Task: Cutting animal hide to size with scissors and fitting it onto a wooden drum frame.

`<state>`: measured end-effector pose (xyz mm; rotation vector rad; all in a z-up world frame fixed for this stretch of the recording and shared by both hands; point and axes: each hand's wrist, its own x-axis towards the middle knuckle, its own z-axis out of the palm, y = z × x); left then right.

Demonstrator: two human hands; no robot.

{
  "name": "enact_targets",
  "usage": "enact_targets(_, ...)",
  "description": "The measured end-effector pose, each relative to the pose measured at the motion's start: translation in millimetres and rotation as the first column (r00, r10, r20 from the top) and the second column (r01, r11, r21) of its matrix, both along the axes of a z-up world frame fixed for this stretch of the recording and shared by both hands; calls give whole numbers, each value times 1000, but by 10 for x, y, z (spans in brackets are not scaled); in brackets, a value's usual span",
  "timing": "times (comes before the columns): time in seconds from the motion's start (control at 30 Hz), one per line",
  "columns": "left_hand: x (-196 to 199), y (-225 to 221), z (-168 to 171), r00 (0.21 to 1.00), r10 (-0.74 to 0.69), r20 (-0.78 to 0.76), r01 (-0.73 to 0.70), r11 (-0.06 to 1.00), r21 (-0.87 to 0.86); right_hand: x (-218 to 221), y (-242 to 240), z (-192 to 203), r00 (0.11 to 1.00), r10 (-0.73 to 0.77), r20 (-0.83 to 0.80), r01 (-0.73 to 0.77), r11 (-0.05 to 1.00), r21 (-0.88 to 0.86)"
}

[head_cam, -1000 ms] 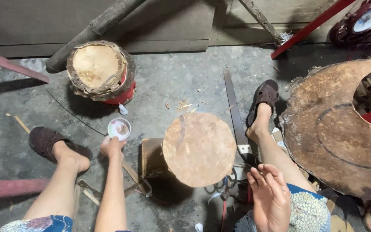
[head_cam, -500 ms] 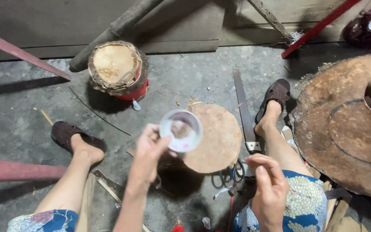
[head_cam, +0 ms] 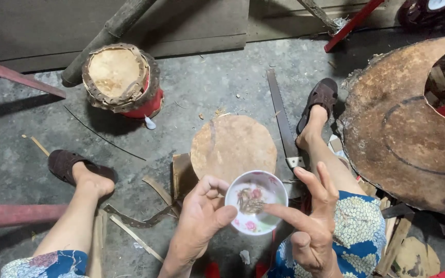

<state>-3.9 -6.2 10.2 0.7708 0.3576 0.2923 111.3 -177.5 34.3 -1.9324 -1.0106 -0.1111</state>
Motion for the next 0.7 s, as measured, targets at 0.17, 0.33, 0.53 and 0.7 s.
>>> enact_targets(0.17,-12,-21,17,1000,-14,-4,14,999,31,5,36,-7,999,48,11,-48,999,-15)
enact_targets(0.33,-2,-36,5,999,-18,-35,19,999,44,59,35,-91,996,-4,89,9,999,-49)
enact_targets(0.53,2,-36,2,999,-29,-23,30,999,40,26,-25,70,997,-83,-12,83,996,25)
enact_targets(0.7,3,-41,-7,998,-54,-19,54,998,37,95,-26,187,999,32,38,-30,998,-60)
